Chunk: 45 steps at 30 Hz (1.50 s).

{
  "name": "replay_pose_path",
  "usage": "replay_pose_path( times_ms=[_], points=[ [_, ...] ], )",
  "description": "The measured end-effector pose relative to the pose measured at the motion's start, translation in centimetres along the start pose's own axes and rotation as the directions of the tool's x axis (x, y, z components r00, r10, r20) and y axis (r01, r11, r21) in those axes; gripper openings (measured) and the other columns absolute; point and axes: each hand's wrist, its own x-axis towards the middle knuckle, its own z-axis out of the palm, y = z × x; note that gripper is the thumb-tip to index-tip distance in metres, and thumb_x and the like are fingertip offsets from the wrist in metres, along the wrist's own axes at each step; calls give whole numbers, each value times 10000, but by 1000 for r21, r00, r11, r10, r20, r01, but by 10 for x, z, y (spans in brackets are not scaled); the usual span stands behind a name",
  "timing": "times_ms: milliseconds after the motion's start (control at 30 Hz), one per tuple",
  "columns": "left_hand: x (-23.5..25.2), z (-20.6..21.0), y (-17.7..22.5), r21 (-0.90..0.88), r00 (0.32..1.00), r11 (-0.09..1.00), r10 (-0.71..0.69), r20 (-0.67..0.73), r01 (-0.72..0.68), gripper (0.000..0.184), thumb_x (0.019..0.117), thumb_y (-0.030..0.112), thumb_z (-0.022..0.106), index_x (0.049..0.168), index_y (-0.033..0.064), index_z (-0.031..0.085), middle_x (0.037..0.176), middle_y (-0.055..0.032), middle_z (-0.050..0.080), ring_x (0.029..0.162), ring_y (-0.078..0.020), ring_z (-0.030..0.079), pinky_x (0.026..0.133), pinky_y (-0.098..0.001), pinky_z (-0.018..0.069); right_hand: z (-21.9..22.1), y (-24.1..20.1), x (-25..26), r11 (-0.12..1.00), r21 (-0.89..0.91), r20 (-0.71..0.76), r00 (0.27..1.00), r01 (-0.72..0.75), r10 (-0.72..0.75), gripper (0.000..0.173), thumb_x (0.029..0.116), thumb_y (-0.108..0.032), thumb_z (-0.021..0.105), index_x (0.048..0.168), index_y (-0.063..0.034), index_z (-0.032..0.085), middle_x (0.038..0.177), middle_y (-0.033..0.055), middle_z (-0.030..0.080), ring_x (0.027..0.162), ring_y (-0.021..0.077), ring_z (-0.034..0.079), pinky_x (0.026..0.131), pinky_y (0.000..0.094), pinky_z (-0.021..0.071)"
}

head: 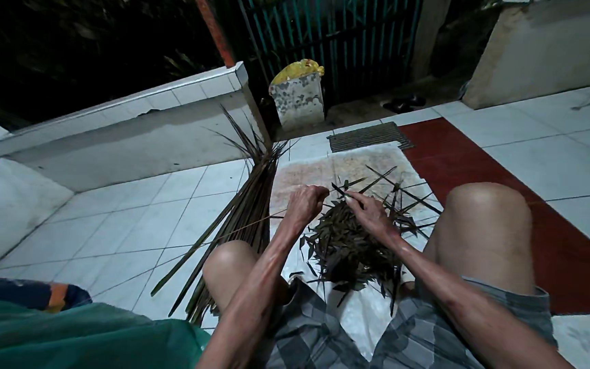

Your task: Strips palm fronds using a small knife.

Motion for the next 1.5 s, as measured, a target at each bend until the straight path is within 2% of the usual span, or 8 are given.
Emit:
replay_pose_path(
  times_ms=[333,567,733,800,1000,1167,1267,1500],
  points=[
    [-2,-4,-9,-112,997,994,7,71,1,207,1029,181,590,1032,131,790,918,-71,754,867,-235,717,827,-507,572,20,21,4,998,6,-23,998,-64,64,409,1089,-393,467,1346,-159,683,1108,155,734,1043,334,689,941,580,515],
    [-10,-8,-18,-114,973,990,-55,225,82,199,1022,192,616,992,104,791,906,-85,746,871,-236,704,843,-493,559,44,49,3,984,-3,37,983,-177,177,446,1095,-415,433,1363,-149,669,1183,165,719,1128,330,672,1002,570,493],
    [-17,-29,-31,-47,965,988,-134,226,149,186,1023,177,621,1018,118,797,926,-88,752,864,-249,707,826,-515,560,35,111,-13,923,-121,96,921,-365,377,450,1112,-337,390,1343,-54,653,1308,229,657,1250,392,610,1070,595,447],
    [-18,-28,-40,-13,969,987,-154,195,159,181,1015,181,624,1033,133,799,964,-92,758,923,-274,717,868,-553,563,31,108,-22,901,-130,82,901,-414,426,455,1117,-329,380,1373,-49,630,1335,234,641,1276,395,591,1087,589,432],
    [-17,-11,-25,103,967,978,-197,162,182,174,1008,190,625,1002,134,790,967,-109,750,951,-315,715,849,-577,565,35,43,-7,975,85,23,978,-207,206,440,1113,-344,420,1356,-49,637,1175,219,692,1086,351,672,989,550,509],
    [-15,-3,-15,135,973,979,-172,153,152,221,1038,243,588,1035,146,787,976,-105,750,973,-318,710,863,-568,554,42,6,-5,985,167,108,994,-43,25,422,1100,-368,448,1343,-91,654,1032,162,707,896,277,680,855,495,549],
    [-16,-1,-11,140,978,982,-149,144,129,229,1045,243,576,1045,153,786,982,-103,751,977,-315,711,862,-562,556,46,1,-6,986,162,159,987,-40,14,422,1096,-378,454,1351,-115,662,1066,151,715,930,268,685,888,492,543],
    [-20,0,-7,138,979,983,-144,145,125,228,1046,221,567,1077,168,787,992,-96,753,985,-308,710,874,-547,554,45,6,-7,988,137,132,990,-67,48,404,1097,-357,464,1349,-119,672,1093,159,725,992,290,690,921,512,529]
  ],
)
